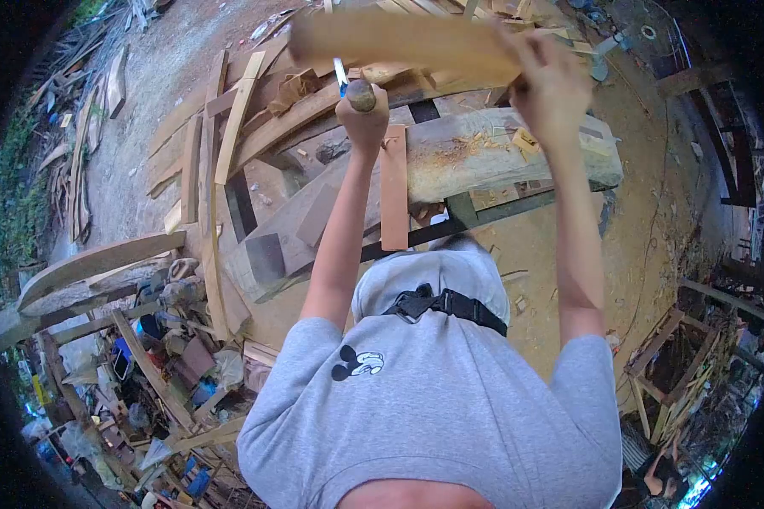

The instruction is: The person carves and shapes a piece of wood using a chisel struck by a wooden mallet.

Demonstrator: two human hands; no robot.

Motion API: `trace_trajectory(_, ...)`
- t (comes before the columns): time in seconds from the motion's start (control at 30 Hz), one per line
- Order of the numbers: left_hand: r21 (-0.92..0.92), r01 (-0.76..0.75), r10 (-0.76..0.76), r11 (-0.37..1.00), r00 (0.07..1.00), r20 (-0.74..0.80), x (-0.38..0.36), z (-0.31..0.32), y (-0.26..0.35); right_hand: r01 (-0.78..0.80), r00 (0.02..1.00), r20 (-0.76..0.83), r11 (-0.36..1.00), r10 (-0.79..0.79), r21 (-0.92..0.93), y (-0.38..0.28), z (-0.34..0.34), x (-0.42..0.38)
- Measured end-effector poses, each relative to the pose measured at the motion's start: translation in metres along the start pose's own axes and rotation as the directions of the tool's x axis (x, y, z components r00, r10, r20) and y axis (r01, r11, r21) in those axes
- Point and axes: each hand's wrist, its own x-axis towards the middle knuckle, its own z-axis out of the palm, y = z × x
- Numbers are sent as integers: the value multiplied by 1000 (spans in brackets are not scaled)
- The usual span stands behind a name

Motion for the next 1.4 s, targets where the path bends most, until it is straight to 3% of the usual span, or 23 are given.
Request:
trace_trajectory(0.07, 36, -4, 5, 999, 999, -38, 1, -3, 4, -70, 889, -404, 934, 217, 350, 7, -12, 17)
trace_trajectory(0.1, 39, 0, 2, 999, 999, -43, 1, -3, 5, -64, 890, -403, 934, 213, 352, 4, -11, 19)
trace_trajectory(0.2, -15, -31, 30, 999, 998, -62, 3, -1, 7, -93, 766, -37, 167, 642, 982, -13, 1, 23)
trace_trajectory(0.27, 46, -9, 10, 999, 1000, -7, 3, -3, 6, -44, 777, -124, 250, 617, 967, -8, 15, 5)
trace_trajectory(0.3, 46, -13, 15, 999, 999, -35, 3, -1, 3, -157, 956, -110, 789, 273, 594, 3, 12, -9)
trace_trajectory(0.33, 49, -16, 18, 999, 999, -40, 4, -1, 2, 14, 989, 144, 1000, -11, -13, 11, 11, -17)
trace_trajectory(0.47, 20, -9, 9, 1000, 1000, -29, 3, -2, 0, -159, 958, -162, 909, 236, 386, 24, 18, -13)
trace_trajectory(0.53, 7, -10, 10, 1000, 1000, -7, 4, -3, 5, -195, 737, -68, 308, 672, 931, 11, 4, 6)
trace_trajectory(0.57, 4, -12, 12, 1000, 1000, -1, 5, -2, 5, -124, 682, 15, 96, 731, 988, -5, -5, 11)
trace_trajectory(0.6, 34, -29, 29, 999, 1000, -2, 6, -1, 5, -125, 679, 11, 101, 734, 987, -7, 1, 6)
trace_trajectory(0.67, 59, -46, 45, 997, 999, 4, 7, 4, 8, -131, 800, -125, 374, 586, 918, -11, 18, -10)
trace_trajectory(0.7, 17, -90, 90, 996, 995, -43, 9, 6, 15, 44, 937, -323, 877, 129, 479, -1, 9, -7)
trace_trajectory(0.73, -23, -132, 130, 991, 988, -89, 7, 8, 18, 34, 938, -318, 878, 137, 477, -3, 4, -6)
trace_trajectory(0.8, 11, -84, 84, 996, 996, 8, 4, 4, -6, -38, 994, -105, 999, 40, 18, -15, -9, 1)
trace_trajectory(0.87, -68, -24, 22, 997, 999, -29, 8, 5, -6, -142, 985, -78, 983, 152, 115, -13, -9, 10)
trace_trajectory(0.9, -44, -51, 49, 998, 998, -47, 12, 3, -4, -179, 931, -155, 785, 330, 593, -15, -4, 14)
trace_trajectory(0.93, -38, -49, 47, 998, 998, -53, 13, 2, -2, -99, 851, -123, 385, 511, 918, -19, 0, 17)
trace_trajectory(1.07, -3, 17, -17, 1000, 1000, -22, 11, 2, 2, -162, 830, -56, 335, 554, 928, -45, 30, -5)
trace_trajectory(1.1, 16, 1, -2, 1000, 1000, 14, 10, 3, 4, -178, 953, -52, 690, 299, 702, -32, 25, -11)
trace_trajectory(1.2, -17, 30, -29, 999, 998, 56, 8, 7, 8, -217, 974, 19, 908, 225, 359, -26, 20, -15)
trace_trajectory(1.27, 5, 34, -34, 999, 998, 53, 6, 7, 3, -271, 943, -25, 810, 331, 520, -22, 26, -16)
trace_trajectory(1.33, 12, 75, -75, 997, 997, 10, 5, 3, -2, -270, 785, 78, 227, 614, 936, -25, 27, -16)
trace_trajectory(1.4, 15, 27, -27, 1000, 1000, -12, 5, 0, -6, -327, 737, 170, 126, 654, 937, -36, 26, -26)
